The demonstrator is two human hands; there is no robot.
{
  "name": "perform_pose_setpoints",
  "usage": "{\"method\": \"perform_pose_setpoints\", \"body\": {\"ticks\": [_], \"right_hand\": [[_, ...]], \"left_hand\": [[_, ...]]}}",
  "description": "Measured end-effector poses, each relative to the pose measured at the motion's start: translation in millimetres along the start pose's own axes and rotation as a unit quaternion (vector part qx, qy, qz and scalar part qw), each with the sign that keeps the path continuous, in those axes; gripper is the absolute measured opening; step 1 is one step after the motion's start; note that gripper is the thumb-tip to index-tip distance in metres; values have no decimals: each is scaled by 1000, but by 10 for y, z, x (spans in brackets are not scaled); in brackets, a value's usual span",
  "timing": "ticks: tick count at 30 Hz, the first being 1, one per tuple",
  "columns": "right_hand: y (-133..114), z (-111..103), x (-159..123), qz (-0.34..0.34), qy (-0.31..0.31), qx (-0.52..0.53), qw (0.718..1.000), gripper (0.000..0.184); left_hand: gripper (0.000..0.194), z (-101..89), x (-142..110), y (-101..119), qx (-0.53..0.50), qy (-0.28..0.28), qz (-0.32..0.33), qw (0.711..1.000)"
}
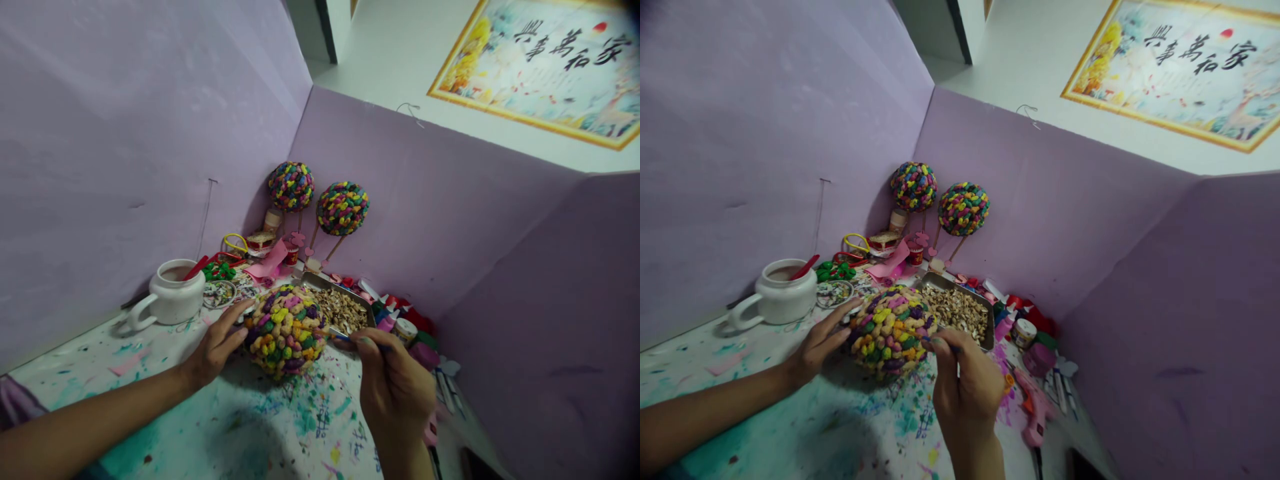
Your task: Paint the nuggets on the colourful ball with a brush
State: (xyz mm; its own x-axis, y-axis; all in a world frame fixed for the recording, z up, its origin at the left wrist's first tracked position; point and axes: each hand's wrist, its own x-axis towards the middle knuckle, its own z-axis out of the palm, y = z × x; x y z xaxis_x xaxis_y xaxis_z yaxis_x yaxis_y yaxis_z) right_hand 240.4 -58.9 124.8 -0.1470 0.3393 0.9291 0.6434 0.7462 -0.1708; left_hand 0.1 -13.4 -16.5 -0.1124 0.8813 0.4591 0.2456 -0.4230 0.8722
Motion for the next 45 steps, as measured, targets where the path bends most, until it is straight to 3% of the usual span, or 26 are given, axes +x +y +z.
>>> {"method": "perform_pose_setpoints", "body": {"ticks": [14,23,29,32,36,41,45], "right_hand": [[-11,-17,-32,21,-14,4,1000,16],[-41,-24,-16,57,27,-13,998,20],[-19,-103,22,58,-12,2,998,21],[0,-278,84,98,15,-29,995,22],[69,-677,179,211,74,-128,966,27],[159,-1240,205,343,4,-237,909,32],[255,-1471,173,436,34,-251,864,30]], "left_hand": [[59,-20,13,-22,28,-9,-2,1000],[62,-24,15,-38,28,-9,-14,999],[63,-29,27,-58,33,-7,-15,999],[61,-34,34,-72,35,-19,-9,999],[61,-41,48,-97,33,-12,-24,999],[65,-47,68,-98,37,-29,-28,999],[61,-45,76,-80,49,-7,-29,998]]}}
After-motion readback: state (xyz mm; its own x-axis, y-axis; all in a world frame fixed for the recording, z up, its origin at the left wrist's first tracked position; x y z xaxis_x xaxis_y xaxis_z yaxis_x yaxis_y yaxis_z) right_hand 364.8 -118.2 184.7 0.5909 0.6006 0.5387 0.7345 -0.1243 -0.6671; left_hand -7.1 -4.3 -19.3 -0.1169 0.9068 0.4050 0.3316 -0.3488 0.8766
